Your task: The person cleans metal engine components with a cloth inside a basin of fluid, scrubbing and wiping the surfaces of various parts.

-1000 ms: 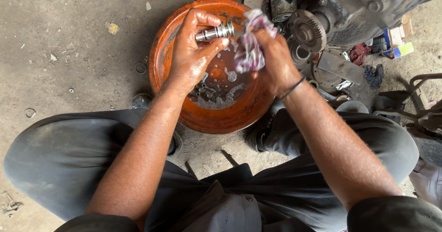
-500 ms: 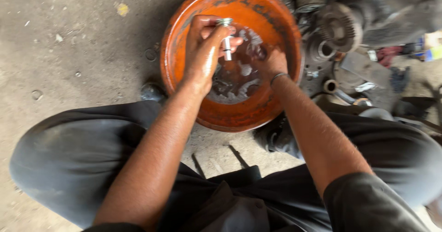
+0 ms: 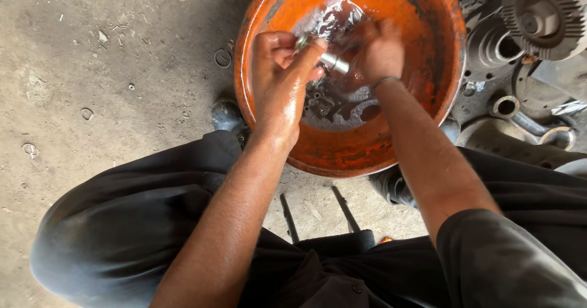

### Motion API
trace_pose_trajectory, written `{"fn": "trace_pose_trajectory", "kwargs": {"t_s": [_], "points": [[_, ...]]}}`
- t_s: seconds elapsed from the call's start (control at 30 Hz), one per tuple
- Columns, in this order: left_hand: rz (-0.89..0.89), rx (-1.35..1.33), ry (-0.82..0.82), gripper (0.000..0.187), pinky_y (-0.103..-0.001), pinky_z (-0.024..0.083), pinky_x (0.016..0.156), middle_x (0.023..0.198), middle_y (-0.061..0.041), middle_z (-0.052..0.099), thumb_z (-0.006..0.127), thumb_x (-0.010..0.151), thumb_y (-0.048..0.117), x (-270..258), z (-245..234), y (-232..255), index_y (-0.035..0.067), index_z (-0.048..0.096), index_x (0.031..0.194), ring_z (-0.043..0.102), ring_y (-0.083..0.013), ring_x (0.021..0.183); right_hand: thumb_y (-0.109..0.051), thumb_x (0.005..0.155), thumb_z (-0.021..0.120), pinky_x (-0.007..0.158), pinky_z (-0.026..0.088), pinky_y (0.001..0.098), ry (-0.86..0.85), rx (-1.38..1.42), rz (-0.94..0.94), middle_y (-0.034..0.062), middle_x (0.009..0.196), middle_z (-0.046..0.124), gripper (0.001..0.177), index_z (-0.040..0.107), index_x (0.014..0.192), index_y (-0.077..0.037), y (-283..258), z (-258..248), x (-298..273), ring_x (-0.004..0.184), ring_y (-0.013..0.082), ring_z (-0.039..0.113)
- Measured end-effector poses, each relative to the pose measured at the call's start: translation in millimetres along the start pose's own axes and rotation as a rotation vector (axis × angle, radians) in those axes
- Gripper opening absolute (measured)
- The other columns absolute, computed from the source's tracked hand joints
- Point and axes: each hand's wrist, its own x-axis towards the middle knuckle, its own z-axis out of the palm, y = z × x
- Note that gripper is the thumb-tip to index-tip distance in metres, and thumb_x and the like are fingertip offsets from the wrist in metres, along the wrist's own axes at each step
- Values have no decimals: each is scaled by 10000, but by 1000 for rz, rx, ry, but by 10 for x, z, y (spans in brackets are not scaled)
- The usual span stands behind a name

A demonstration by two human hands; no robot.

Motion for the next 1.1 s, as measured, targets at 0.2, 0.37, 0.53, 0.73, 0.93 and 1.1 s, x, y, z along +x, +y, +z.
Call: {"fn": "trace_pose_trajectory", "kwargs": {"t_s": [0.2,0.37,0.53,0.73,0.93,1.1], "points": [[33,41,10,455,-315,652,797,1222,-30,628,738,923,184,-78,-7,96,131,492,1302,680,-134,1047,-403,807,746,931,578,509,241,6,-65,298,1328,550,632,610,1364,-136,-87,352,26,1148,452,598],[-30,-10,57,295,-299,627,748,1102,-104,674,735,942,258,24,60,72,67,656,1152,737,-164,869,-175,820,736,853,583,465,-266,1514,208,195,1193,707,464,692,1262,-42,63,5,-15,964,297,707],[-101,-68,116,365,-304,635,598,998,-129,705,723,946,318,265,3,-156,-2,624,1091,780,-212,734,-344,847,734,851,615,407,-374,1954,399,100,1122,764,521,665,1269,-45,-45,-1042,-407,1001,234,731],[-266,-178,52,418,-369,661,553,875,-170,732,585,1006,382,459,-4,-405,-2,454,1110,784,-278,680,-223,865,848,742,597,374,-286,1819,164,105,1143,725,494,640,1272,-37,-147,-1896,-720,946,218,698],[-369,-75,-65,266,-337,586,558,843,-92,696,413,1029,354,445,127,-392,150,537,1144,704,-180,623,48,830,776,730,640,344,-155,1531,-72,54,1064,738,434,641,1225,-70,-614,-2584,-1037,877,203,745],[-461,-88,-329,329,-302,650,624,860,-75,649,373,1088,262,383,245,-362,39,615,1100,652,-127,686,-18,980,728,837,619,297,40,957,-371,98,1049,782,186,738,1165,-34,-1039,-2835,-1203,928,147,741]]}}
